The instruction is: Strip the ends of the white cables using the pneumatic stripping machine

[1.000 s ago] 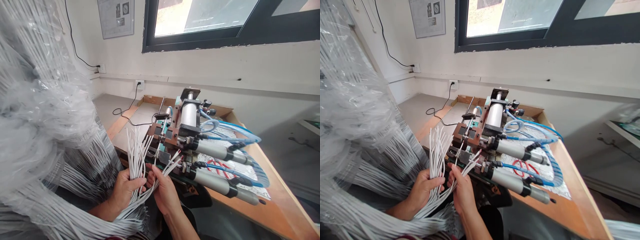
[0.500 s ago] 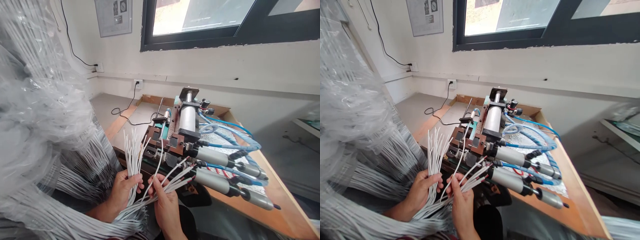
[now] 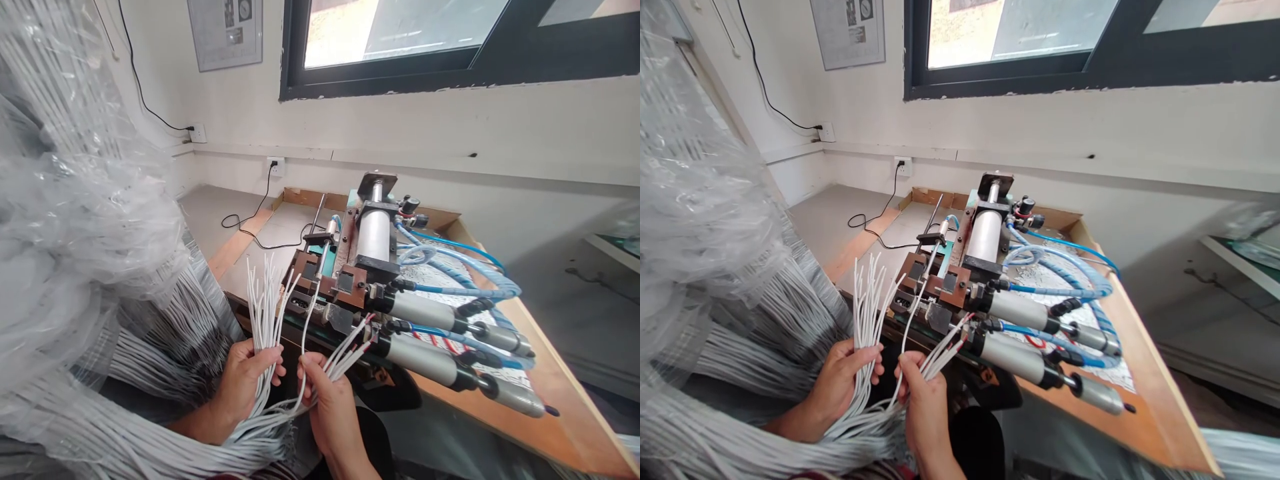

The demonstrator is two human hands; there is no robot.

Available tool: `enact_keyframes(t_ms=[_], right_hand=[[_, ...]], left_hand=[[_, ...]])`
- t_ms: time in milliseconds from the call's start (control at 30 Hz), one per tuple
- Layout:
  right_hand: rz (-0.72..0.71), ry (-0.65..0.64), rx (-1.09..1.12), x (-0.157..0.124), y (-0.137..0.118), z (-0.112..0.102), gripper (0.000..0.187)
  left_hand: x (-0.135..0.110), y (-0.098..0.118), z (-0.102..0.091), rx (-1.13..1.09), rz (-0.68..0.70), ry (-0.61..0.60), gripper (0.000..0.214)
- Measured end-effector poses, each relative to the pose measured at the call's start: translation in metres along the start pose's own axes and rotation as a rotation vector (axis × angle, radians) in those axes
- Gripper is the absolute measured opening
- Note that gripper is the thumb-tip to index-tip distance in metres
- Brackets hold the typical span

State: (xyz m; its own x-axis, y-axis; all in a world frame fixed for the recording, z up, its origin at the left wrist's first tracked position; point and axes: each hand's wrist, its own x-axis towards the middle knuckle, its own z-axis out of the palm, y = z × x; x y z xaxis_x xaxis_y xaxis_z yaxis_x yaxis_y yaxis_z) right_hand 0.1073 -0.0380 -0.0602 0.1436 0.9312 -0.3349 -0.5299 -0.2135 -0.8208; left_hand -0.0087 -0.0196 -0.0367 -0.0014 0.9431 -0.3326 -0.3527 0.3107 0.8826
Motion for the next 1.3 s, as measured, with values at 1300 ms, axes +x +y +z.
enact_keyframes(t_ms=[1300], right_hand=[[-0.139,-0.066,0.068,0.029,-0.015,0.006,0.022]], left_hand=[[0.005,0.000,0.005,0.077,0.058,-0.001,0.017]])
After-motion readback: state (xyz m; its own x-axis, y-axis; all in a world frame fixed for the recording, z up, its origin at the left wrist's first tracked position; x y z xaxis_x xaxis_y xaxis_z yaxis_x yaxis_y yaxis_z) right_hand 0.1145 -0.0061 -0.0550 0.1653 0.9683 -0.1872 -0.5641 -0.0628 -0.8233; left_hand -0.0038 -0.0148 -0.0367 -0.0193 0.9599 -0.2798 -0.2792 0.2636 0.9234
